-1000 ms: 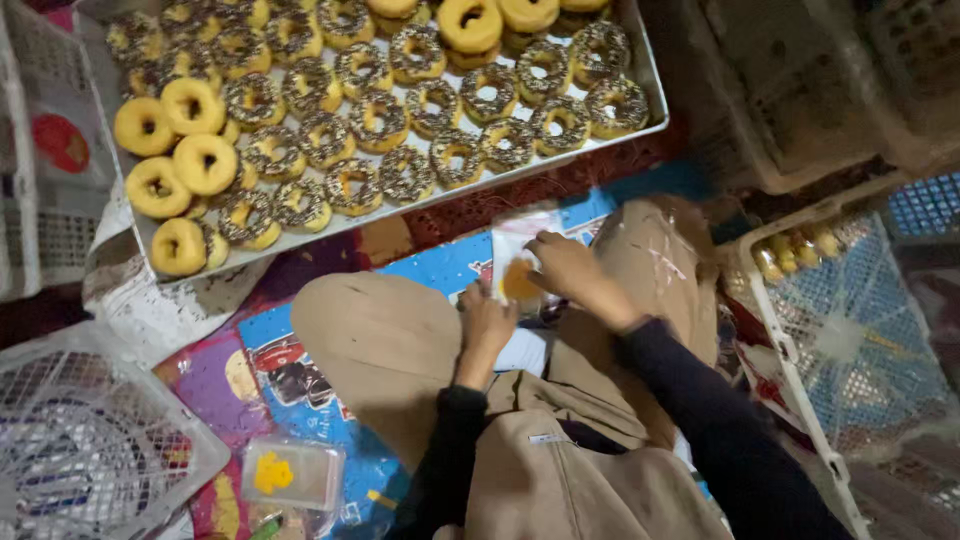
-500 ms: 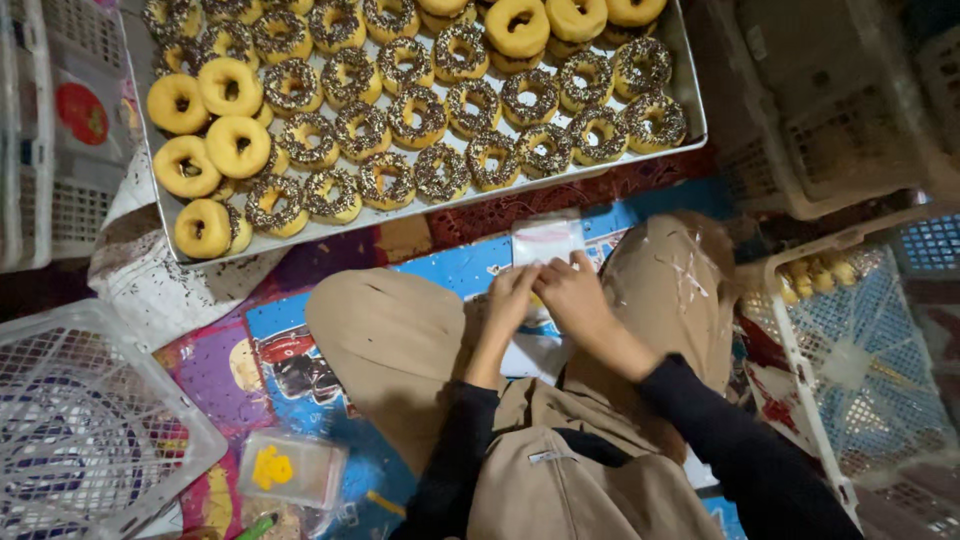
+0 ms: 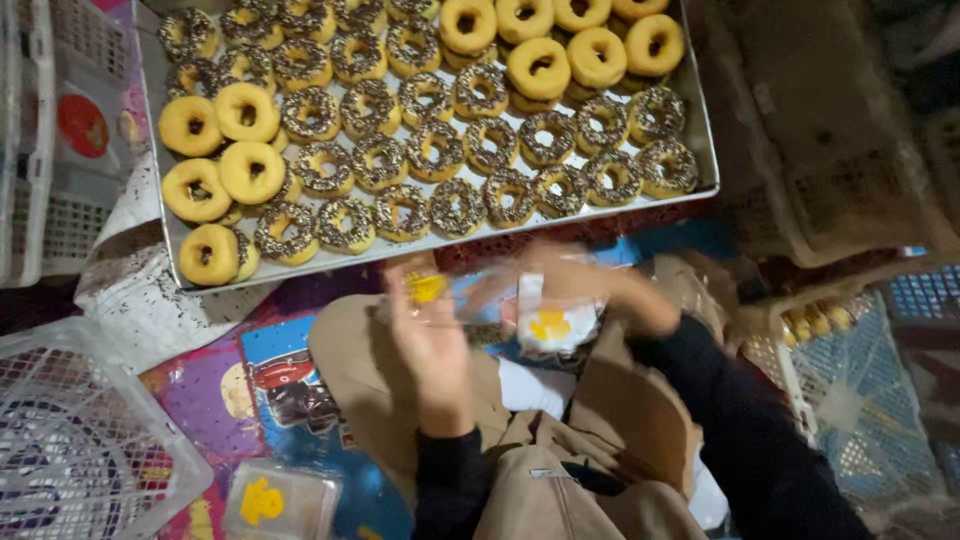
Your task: The person sits on the floor and repeatedly picks donuts from a metal tray, places them into small clear plastic bags, and sets the filled bags into a white plastic basket. The donuts are plain and chocolate-sprinkled.
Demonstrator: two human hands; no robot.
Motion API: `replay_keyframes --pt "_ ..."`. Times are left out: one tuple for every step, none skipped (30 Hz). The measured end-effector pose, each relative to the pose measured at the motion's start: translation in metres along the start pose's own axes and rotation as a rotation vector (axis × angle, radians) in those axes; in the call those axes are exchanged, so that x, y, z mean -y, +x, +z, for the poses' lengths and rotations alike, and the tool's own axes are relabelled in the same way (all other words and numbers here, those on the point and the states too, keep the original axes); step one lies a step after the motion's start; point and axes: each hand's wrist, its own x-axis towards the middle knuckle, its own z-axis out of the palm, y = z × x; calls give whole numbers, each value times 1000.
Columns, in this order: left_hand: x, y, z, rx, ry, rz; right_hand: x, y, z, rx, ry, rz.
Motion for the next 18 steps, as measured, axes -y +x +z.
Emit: replay_keyframes --pt "-13 6 -17 -29 -69 18 -18 19 -32 -237 111 268" --pt "-26 12 -31 -57 -139 37 -39 34 -62 -552 -123 469" --pt "-34 13 -42 -85 -207 55 -62 44 -93 -702 -336 478" --pt "-40 11 -49 -119 -212 36 -85 55 -117 -805 -583 476" --pt "-46 9 -54 -152 -217 18 -107 63 -138 -745 -771 592" --pt "-50 7 -55 -184 -223 0 -124 67 -148 -678 -957 707" --pt "-52 6 -54 -214 -245 -25 -137 70 -156 -657 -962 704" --pt "-55 6 -51 -244 -267 -51 -146 73 -170 -636 -967 701" --pt "-58 7 -47 -275 -287 -78 -149 74 -175 -613 -968 699" --pt "-61 9 -43 -283 -332 -104 -146 74 -177 -663 -931 644" --pt "-64 10 -40 -294 -376 -132 -138 71 -172 -708 -889 591" --pt "-67 11 -37 -306 -420 -160 -124 67 -162 -752 -847 539" --pt "-68 11 -35 -316 -488 -180 -106 62 -153 -781 -648 481" --pt "-67 11 -34 -325 -556 -201 -84 53 -138 -803 -448 423" --pt "-65 12 -31 -336 -624 -220 -61 44 -116 -818 -246 365" --pt "-61 11 -27 -295 -652 -239 -36 33 -85 -827 -4 236" --pt "-53 13 -23 -243 -682 -262 -11 20 -52 -832 231 101" --pt "-46 13 -18 -190 -711 -284 11 5 -27 -772 225 177"
